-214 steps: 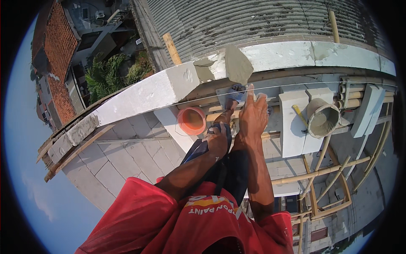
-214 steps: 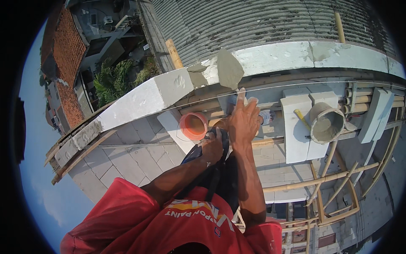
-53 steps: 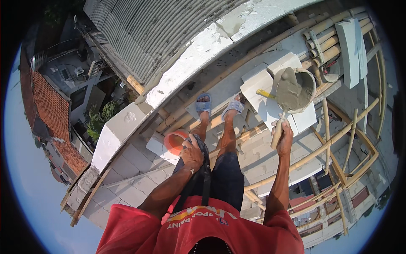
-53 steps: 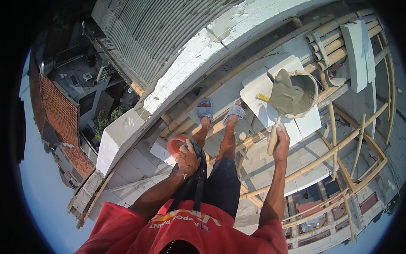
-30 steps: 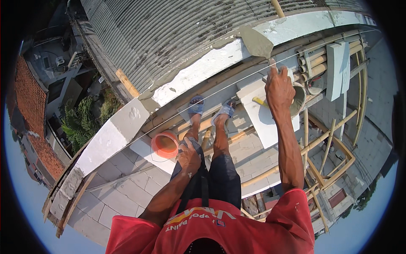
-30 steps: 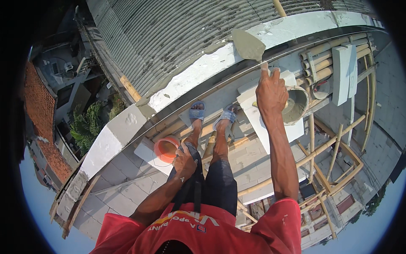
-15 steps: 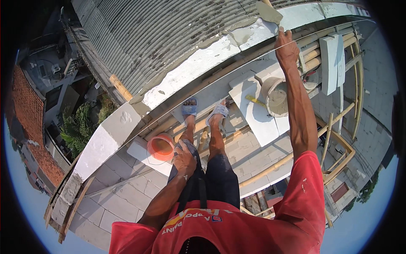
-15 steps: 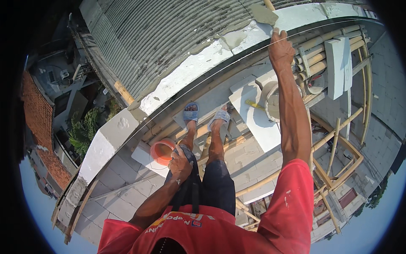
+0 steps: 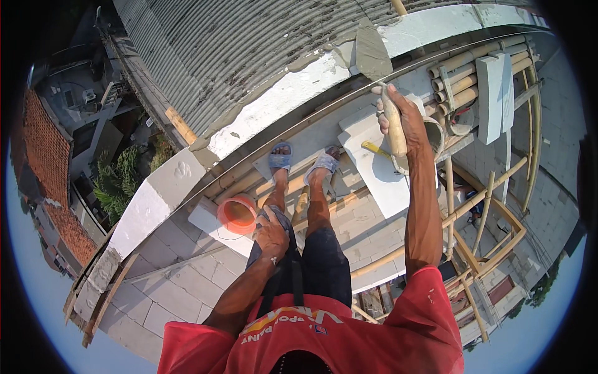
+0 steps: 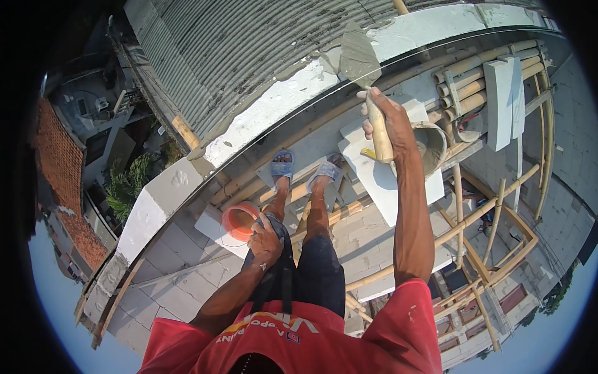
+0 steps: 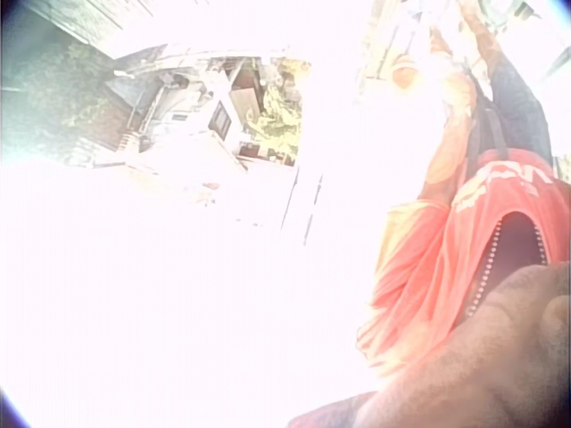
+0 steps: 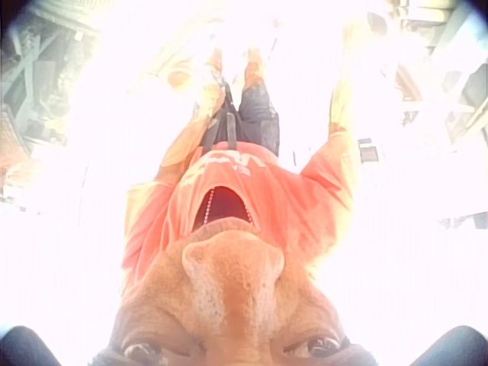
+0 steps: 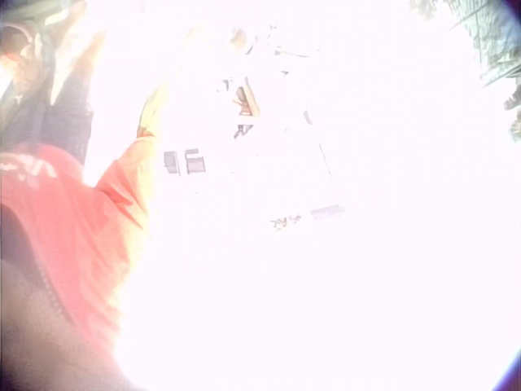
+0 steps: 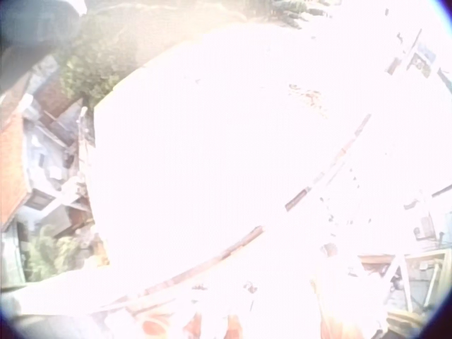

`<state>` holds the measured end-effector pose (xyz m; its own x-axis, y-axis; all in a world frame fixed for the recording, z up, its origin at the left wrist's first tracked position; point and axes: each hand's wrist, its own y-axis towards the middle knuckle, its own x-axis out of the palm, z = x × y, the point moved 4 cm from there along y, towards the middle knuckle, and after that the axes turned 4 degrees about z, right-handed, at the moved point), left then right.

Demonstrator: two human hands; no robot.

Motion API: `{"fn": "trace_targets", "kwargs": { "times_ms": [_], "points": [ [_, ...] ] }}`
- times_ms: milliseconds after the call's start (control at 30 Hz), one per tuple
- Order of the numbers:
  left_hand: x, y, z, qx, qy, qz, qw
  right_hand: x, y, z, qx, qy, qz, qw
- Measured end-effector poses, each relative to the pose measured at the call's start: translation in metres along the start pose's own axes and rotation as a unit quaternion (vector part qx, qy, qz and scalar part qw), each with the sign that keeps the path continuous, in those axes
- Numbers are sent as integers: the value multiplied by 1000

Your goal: The person applies mortar to the top of a wall using a trowel and positions lightweight concrete blocks. They use a hammer to tap the blocks into alignment and verify the level of the row with a spirit level.

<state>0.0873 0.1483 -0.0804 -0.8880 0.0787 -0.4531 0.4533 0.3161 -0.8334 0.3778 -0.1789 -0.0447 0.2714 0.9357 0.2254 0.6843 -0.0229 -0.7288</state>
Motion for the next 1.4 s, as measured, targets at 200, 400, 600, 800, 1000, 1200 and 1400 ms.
{"fn": "trace_targets", "kwargs": {
  "times_ms": [200, 400, 600, 800, 1000, 1200, 1400],
  "points": [
    [2, -3, 3, -15, -25, -19, 999, 38, -26, -16, 105, -181, -44, 977],
    [5, -4, 6, -13, -45, -19, 999, 50, 60, -37, 37, -279, 13, 959],
    [7, -3, 7, -14, -54, -34, 998, 5, 103, -71, -54, -200, 107, 972],
    [11, -4, 7, -6, -48, -24, 999, -42, 37, -84, -144, -236, 188, 942],
    [11, -3, 8, -14, -28, -35, 999, -22, -10, -85, -293, -775, 193, 526],
    [11, -8, 13, -11, -46, -20, 999, -40, 70, -87, -330, -782, 209, 485],
    [10, -10, 21, -33, 2, -27, 999, -72, 103, -117, -321, -743, 311, 498]
  ]
}}
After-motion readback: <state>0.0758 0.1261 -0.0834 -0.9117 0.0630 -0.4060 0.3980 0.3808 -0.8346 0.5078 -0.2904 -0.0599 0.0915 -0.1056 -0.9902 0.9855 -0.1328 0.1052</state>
